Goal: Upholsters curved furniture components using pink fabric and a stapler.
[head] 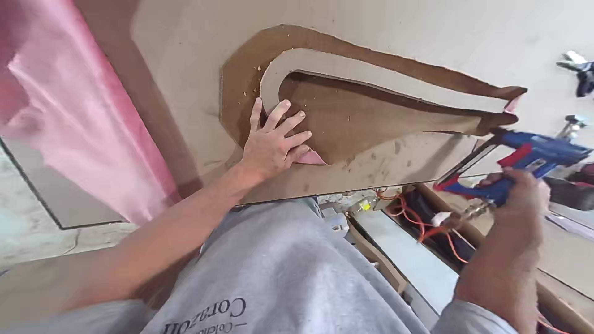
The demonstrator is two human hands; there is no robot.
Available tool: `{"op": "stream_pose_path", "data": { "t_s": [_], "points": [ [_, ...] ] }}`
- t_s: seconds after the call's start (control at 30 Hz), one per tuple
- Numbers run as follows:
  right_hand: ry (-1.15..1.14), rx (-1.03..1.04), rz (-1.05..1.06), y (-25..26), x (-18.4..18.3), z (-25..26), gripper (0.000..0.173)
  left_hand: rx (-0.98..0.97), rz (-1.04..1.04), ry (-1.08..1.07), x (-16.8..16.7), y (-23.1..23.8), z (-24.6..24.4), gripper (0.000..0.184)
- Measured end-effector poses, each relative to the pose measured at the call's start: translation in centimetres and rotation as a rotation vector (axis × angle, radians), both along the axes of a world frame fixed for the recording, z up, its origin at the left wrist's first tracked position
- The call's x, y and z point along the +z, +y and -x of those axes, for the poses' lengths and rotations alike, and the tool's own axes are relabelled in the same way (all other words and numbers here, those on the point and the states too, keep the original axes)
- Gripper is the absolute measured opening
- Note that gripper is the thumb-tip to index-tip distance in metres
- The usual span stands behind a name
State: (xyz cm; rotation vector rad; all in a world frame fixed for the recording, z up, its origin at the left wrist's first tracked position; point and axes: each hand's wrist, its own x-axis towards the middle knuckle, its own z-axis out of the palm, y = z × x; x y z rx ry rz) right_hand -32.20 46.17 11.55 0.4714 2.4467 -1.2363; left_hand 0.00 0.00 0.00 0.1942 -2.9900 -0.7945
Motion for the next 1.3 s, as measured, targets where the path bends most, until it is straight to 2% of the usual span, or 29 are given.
{"op": "stream_pose_path", "data": {
  "t_s": [0.07,0.13,0.2,0.27,0.33,0.4,0.57,0.67,0.73,0.8,0.9,0.97,1.07,1.2,1.3],
  "points": [
    [-0.051,0.085,0.175,-2.5,2.2,-7.1,0.012,0.005,-0.007,0.006,-0.1,0.0,0.2,0.040],
    [-0.102,0.219,0.302,-6.2,3.3,-14.7,0.026,-0.001,-0.014,0.002,-0.2,0.1,0.1,0.040],
    [-0.080,0.352,0.220,-11.7,3.4,-21.1,0.036,-0.010,-0.014,-0.004,-0.3,0.1,0.2,0.042],
    [-0.025,0.555,-0.015,-16.8,2.9,-25.0,0.038,-0.009,-0.013,0.003,-0.4,0.0,0.2,0.043],
    [-0.011,0.724,-0.211,-20.0,1.7,-26.7,0.034,-0.004,-0.014,0.007,-0.5,0.0,0.2,0.042],
    [-0.046,0.824,-0.301,-21.9,1.1,-27.1,0.033,-0.005,-0.010,0.013,-0.7,0.0,0.2,0.042],
    [-0.028,0.948,-0.370,-24.2,0.3,-27.5,0.032,-0.022,0.001,0.014,-0.8,0.0,0.3,0.043],
    [-0.047,0.916,-0.384,-23.9,0.6,-27.5,0.032,-0.024,-0.018,0.006,-0.7,0.1,0.1,0.043],
    [-0.091,0.745,-0.361,-22.2,1.3,-26.3,0.035,-0.014,-0.032,0.010,-0.7,0.0,0.3,0.044],
    [-0.004,0.595,-0.379,-18.9,1.9,-23.5,0.041,-0.004,-0.043,0.009,-0.7,0.1,0.1,0.044],
    [0.171,0.482,-0.669,-13.3,2.7,-15.6,0.060,0.045,-0.053,0.020,-0.5,0.3,0.4,0.048],
    [0.253,0.399,-0.829,-9.2,2.2,-8.8,0.069,0.135,-0.080,0.010,-0.1,0.3,0.4,0.066],
    [0.305,0.277,-1.040,-3.1,-0.2,1.5,0.067,0.263,-0.089,-0.012,0.3,0.2,0.9,0.100],
    [0.270,0.290,-1.098,3.1,-3.9,11.2,0.067,0.337,-0.068,-0.142,1.9,0.7,1.8,0.107],
    [0.178,0.414,-1.078,2.4,-5.4,13.6,0.071,0.471,-0.039,-0.181,3.5,1.3,3.5,0.100]
  ]
}}
